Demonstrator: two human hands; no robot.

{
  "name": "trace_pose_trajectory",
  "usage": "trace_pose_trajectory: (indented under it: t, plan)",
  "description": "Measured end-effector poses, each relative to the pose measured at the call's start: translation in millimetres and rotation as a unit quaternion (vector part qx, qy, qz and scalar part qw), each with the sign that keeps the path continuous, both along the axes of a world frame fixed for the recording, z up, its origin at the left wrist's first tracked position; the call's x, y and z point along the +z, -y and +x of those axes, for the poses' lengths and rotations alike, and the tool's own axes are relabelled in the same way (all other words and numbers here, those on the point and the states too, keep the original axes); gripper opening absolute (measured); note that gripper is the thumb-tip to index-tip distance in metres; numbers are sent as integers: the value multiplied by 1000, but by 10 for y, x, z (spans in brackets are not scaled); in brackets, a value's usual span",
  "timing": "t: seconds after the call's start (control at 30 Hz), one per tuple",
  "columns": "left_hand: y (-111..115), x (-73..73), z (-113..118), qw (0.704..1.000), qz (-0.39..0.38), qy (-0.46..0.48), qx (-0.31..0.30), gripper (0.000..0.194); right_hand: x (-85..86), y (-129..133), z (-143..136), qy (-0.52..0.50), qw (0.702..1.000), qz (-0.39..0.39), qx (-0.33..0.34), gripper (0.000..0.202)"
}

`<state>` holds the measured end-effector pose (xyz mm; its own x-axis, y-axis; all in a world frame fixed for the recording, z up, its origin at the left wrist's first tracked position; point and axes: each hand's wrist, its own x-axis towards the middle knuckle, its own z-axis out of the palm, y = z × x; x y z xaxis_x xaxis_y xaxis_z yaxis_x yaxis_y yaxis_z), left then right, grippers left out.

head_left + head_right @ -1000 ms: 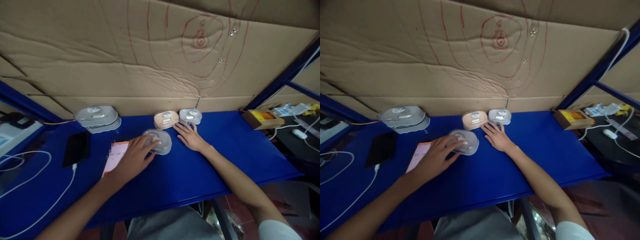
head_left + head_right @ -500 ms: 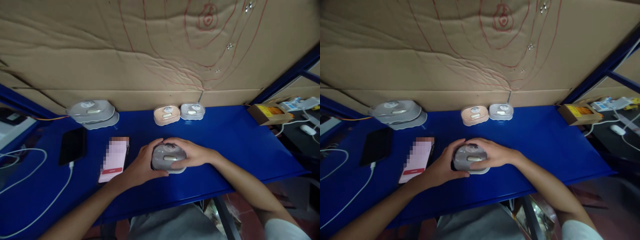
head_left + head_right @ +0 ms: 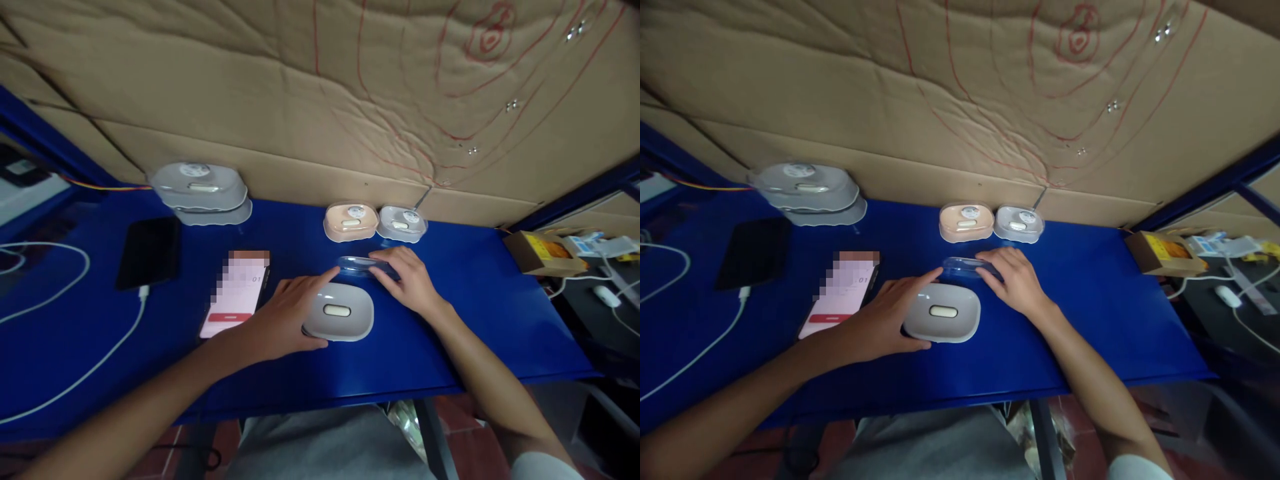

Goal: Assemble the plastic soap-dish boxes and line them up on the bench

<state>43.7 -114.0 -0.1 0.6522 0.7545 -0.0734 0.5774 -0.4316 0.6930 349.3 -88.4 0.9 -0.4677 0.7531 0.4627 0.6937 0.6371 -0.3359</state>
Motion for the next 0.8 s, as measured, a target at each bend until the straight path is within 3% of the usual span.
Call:
trace_pose_trajectory:
  t: [0.2,0.33,0.43,0.53,0.6,0.7,0.8]
  plan:
    - [8,35,-67,999,-11,38,-10,123,-64,18,19,112,992,61,-19,42]
    - [-5,27,-80,994,-35,98,-19,123,-48,-6,53,181,983,-24,21,52]
    - [-2,35,-54,993,-11,117,6,119,43,7,62,159,981,-95,63,60]
    - [-2,51,-39,992,9,126,24,116,152,87,18,77,988,-103,87,55]
    - [-6,58,-44,990,12,134,33,116,204,167,-33,44,990,-96,94,65]
    - [-13,49,-56,991,24,125,49,115,243,284,-104,55,992,-59,94,83]
    - [-18,21,-57,991,40,117,45,112,256,358,-141,104,987,-57,110,74]
